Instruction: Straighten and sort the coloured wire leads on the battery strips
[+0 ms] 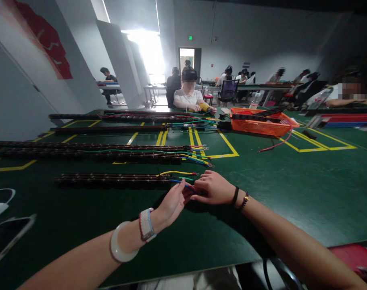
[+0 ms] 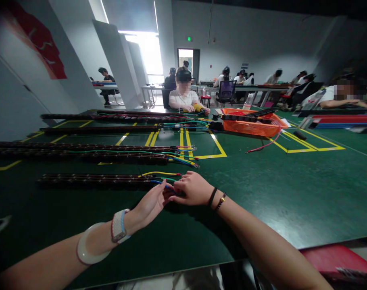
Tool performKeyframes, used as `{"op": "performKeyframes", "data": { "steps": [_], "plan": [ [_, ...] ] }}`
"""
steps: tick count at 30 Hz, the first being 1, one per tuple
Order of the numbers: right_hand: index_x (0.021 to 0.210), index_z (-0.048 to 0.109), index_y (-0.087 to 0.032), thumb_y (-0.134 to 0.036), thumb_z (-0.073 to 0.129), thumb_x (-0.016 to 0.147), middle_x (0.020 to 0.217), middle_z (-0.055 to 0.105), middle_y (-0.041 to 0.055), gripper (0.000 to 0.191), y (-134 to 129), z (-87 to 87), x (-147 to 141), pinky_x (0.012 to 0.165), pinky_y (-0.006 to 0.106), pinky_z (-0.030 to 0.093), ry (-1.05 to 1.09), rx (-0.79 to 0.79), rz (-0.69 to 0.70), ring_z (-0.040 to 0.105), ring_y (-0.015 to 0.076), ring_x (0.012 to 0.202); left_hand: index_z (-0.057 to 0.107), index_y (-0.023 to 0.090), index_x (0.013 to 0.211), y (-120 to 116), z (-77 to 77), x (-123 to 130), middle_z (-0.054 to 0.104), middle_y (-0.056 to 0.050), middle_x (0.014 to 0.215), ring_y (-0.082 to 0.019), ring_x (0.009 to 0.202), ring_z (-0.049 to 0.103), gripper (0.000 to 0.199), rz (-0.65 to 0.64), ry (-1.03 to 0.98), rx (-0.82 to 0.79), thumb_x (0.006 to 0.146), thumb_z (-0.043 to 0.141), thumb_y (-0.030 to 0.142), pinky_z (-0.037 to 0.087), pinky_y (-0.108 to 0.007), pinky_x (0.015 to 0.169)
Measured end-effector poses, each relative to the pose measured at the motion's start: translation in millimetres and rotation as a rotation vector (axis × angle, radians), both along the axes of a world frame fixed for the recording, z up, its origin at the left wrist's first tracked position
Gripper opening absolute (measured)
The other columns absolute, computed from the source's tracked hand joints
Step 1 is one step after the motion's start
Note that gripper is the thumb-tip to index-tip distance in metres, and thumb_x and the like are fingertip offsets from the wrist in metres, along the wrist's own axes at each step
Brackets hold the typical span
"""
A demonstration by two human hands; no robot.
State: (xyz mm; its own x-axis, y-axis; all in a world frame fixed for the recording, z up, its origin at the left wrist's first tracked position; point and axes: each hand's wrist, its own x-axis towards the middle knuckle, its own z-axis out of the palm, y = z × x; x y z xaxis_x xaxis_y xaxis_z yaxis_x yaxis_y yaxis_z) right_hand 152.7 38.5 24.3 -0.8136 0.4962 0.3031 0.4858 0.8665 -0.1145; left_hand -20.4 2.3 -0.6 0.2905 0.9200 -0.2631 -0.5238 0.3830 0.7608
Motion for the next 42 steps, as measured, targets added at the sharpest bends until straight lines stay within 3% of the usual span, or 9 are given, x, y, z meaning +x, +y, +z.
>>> {"op": "performKeyframes", "data": {
  "steps": [7, 12, 15, 18, 21, 28, 33, 37, 42],
  "plan": [
    [0.073, 0.063, -0.016, -0.025, 0.061, 0.084, 0.063, 0.061, 0.0016, 0.014, 9.9, -7.2, 3.8, 0.062, 0.024, 0.035, 0.004, -0.036, -0.092, 0.056, 0.0123, 0.063, 0.058, 0.011, 0.092, -0.7, 1.4, -0.2, 0.067, -0.013, 0.094, -0.020, 0.090, 0.065, 0.022, -0.051, 0.000, 0.012, 0.093, 0.040, 0.023, 0.048, -0.040, 0.090],
    [0.095, 0.068, -0.018, -0.020, 0.057, 0.086, 0.079, 0.068, 0.0029, 0.014, 12.9, -5.6, 6.5, 0.067, 0.022, 0.041, 0.101, -0.081, -0.090, 0.062, 0.0128, 0.072, 0.055, 0.011, 0.081, -4.7, 3.9, 0.9, 0.069, -0.018, 0.086, -0.026, 0.081, 0.068, 0.029, -0.215, 0.160, 0.075, 0.090, 0.044, 0.036, 0.051, -0.041, 0.080],
    [0.099, 0.069, -0.018, -0.017, 0.056, 0.085, 0.083, 0.069, 0.0044, 0.018, 12.7, -8.6, 5.5, 0.070, 0.022, 0.043, 0.110, -0.086, -0.046, 0.062, 0.0127, 0.075, 0.054, 0.012, 0.072, -6.4, 1.5, 0.0, 0.069, -0.018, 0.083, -0.025, 0.076, 0.068, 0.036, -0.289, 0.238, 0.178, 0.087, 0.048, 0.044, 0.053, -0.036, 0.071],
    [0.101, 0.069, -0.017, -0.016, 0.058, 0.084, 0.083, 0.069, 0.0052, 0.021, 13.1, -13.5, 4.4, 0.069, 0.022, 0.043, 0.080, -0.080, -0.025, 0.061, 0.0127, 0.073, 0.057, 0.011, 0.077, -6.7, -1.5, -0.9, 0.069, -0.018, 0.086, -0.023, 0.073, 0.067, 0.039, -0.347, 0.271, 0.251, 0.084, 0.050, 0.049, 0.053, -0.034, 0.066],
    [0.099, 0.069, -0.018, -0.017, 0.056, 0.085, 0.081, 0.067, 0.0049, 0.019, 14.2, -17.3, 3.8, 0.067, 0.022, 0.042, 0.040, -0.058, 0.006, 0.059, 0.0124, 0.071, 0.057, 0.012, 0.079, -6.6, -2.2, -1.0, 0.069, -0.018, 0.087, -0.023, 0.071, 0.067, 0.040, -0.356, 0.285, 0.263, 0.084, 0.049, 0.050, 0.053, -0.034, 0.065],
    [0.072, 0.065, -0.017, -0.018, 0.056, 0.086, 0.073, 0.061, 0.0028, 0.016, 16.7, -24.2, 0.3, 0.069, 0.024, 0.038, -0.040, -0.014, 0.076, 0.053, 0.0119, 0.067, 0.058, 0.011, 0.078, -6.1, -2.0, -1.5, 0.069, -0.018, 0.087, -0.023, 0.071, 0.067, 0.043, -0.365, 0.269, 0.258, 0.085, 0.046, 0.053, 0.053, -0.033, 0.064],
    [0.085, 0.067, -0.018, -0.023, 0.057, 0.086, 0.078, 0.062, 0.0033, 0.012, 16.2, -20.6, 3.4, 0.070, 0.025, 0.037, -0.004, -0.015, 0.074, 0.054, 0.0125, 0.071, 0.059, 0.011, 0.077, -6.6, -1.6, -1.6, 0.069, -0.017, 0.086, -0.022, 0.071, 0.067, 0.043, -0.374, 0.277, 0.279, 0.085, 0.046, 0.052, 0.053, -0.032, 0.065],
    [0.084, 0.068, -0.017, -0.029, 0.048, 0.092, 0.076, 0.062, 0.0046, 0.025, 18.5, -13.7, 10.1, 0.068, 0.024, 0.037, 0.082, -0.048, -0.026, 0.054, 0.0123, 0.070, 0.060, 0.011, 0.076, -7.8, 2.4, -1.3, 0.069, -0.017, 0.084, -0.023, 0.071, 0.067, 0.042, -0.370, 0.309, 0.274, 0.086, 0.046, 0.050, 0.052, -0.033, 0.066],
    [0.085, 0.069, -0.016, -0.035, 0.049, 0.092, 0.075, 0.064, 0.0039, 0.029, 33.3, -16.7, 23.3, 0.061, 0.022, 0.038, 0.351, -0.180, -0.308, 0.054, 0.0115, 0.066, 0.059, 0.012, 0.076, -9.4, 7.1, -0.4, 0.069, -0.015, 0.080, -0.022, 0.070, 0.067, 0.038, -0.385, 0.342, 0.254, 0.086, 0.048, 0.047, 0.051, -0.032, 0.066]
  ]
}}
